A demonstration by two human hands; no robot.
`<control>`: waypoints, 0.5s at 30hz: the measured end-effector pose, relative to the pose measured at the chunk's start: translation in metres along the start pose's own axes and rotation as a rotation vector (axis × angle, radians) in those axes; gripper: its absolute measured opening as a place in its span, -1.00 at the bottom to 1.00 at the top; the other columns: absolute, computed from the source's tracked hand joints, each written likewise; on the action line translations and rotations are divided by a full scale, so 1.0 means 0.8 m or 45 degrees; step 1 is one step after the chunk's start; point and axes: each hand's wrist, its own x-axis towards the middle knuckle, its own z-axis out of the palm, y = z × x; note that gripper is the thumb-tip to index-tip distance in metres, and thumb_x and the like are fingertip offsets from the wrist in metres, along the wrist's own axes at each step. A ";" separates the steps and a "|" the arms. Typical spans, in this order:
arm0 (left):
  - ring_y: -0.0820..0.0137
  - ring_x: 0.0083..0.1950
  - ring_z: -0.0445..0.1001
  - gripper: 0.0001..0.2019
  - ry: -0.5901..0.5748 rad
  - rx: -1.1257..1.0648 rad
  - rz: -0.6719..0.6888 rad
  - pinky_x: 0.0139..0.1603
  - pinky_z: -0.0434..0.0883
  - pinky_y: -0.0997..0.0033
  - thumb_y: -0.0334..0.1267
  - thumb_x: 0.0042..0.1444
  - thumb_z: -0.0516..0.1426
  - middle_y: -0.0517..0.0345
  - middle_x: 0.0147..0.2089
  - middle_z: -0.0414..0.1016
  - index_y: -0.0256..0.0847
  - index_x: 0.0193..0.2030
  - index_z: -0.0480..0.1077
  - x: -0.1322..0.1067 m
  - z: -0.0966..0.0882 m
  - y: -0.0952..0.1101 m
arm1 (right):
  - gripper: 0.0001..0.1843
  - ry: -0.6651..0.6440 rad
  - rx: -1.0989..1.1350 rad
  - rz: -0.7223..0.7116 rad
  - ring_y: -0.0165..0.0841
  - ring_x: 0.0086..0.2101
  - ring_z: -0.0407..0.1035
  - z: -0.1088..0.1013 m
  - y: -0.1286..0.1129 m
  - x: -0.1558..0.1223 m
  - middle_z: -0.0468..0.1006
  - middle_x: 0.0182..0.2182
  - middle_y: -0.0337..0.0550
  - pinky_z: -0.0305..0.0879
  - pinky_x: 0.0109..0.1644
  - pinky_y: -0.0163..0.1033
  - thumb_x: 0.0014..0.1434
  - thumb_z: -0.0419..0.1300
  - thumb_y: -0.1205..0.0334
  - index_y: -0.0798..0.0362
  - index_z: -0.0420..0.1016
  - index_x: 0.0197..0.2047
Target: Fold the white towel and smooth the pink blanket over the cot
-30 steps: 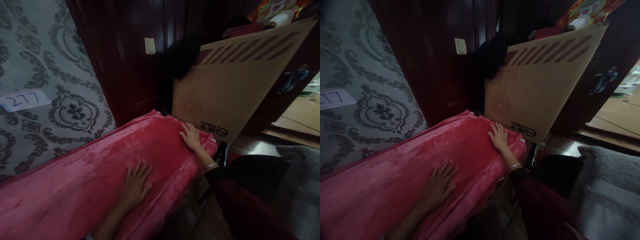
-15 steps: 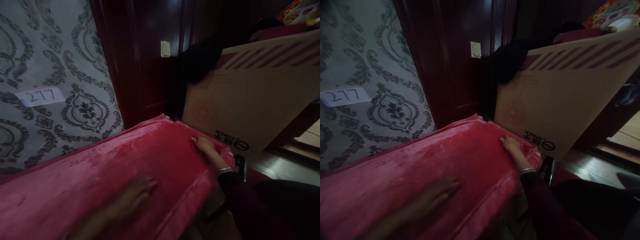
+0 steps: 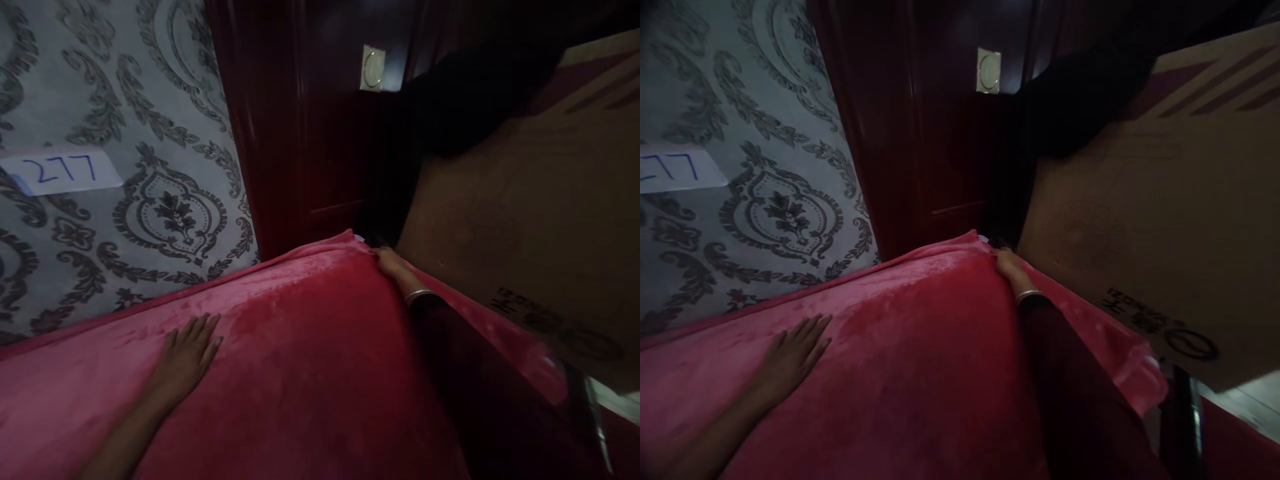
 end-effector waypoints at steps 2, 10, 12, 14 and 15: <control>0.03 0.53 0.14 -0.38 -0.024 0.003 -0.004 0.46 0.15 -0.16 -0.07 0.38 -0.18 -0.10 0.52 0.18 -0.20 0.50 0.18 0.000 -0.001 -0.001 | -0.45 -0.037 -0.049 0.032 -0.13 0.19 0.38 0.001 0.009 0.014 0.39 0.33 0.04 0.22 0.28 -0.17 0.37 0.01 0.32 0.00 0.43 0.37; 0.08 0.55 0.11 -0.37 -0.058 0.002 -0.033 0.48 0.10 -0.16 -0.07 0.38 -0.19 -0.03 0.53 0.16 -0.17 0.53 0.12 -0.003 -0.010 0.007 | -0.58 -0.156 -0.187 0.044 -0.09 0.15 0.35 -0.003 0.030 0.039 0.54 0.15 0.11 0.29 0.16 -0.11 0.27 0.12 0.44 0.10 0.60 0.14; 0.09 0.55 0.10 -0.36 -0.067 0.016 -0.067 0.49 0.08 -0.18 -0.08 0.38 -0.20 -0.04 0.54 0.14 -0.19 0.54 0.09 -0.004 -0.015 0.013 | -0.63 -0.137 -0.165 0.087 -0.16 0.05 0.41 -0.007 0.031 0.040 0.57 0.07 0.18 0.28 0.05 -0.20 0.31 0.08 0.45 0.21 0.58 0.10; 0.04 0.55 0.10 -0.35 -0.068 0.068 -0.139 0.47 0.09 -0.23 -0.06 0.37 -0.18 -0.08 0.54 0.13 -0.23 0.54 0.09 -0.005 -0.021 0.019 | -0.59 -0.083 -0.124 0.120 -0.23 0.01 0.43 -0.012 0.032 0.037 0.54 0.07 0.27 0.25 -0.02 -0.24 0.41 -0.04 0.41 0.31 0.48 0.19; 0.01 0.55 0.09 -0.34 -0.073 0.097 -0.185 0.45 0.10 -0.26 -0.04 0.37 -0.17 -0.10 0.54 0.13 -0.24 0.54 0.10 -0.005 -0.023 0.021 | -0.55 -0.043 -0.102 0.136 -0.24 0.01 0.43 -0.013 0.033 0.034 0.52 0.09 0.32 0.24 -0.04 -0.23 0.45 -0.11 0.38 0.34 0.42 0.24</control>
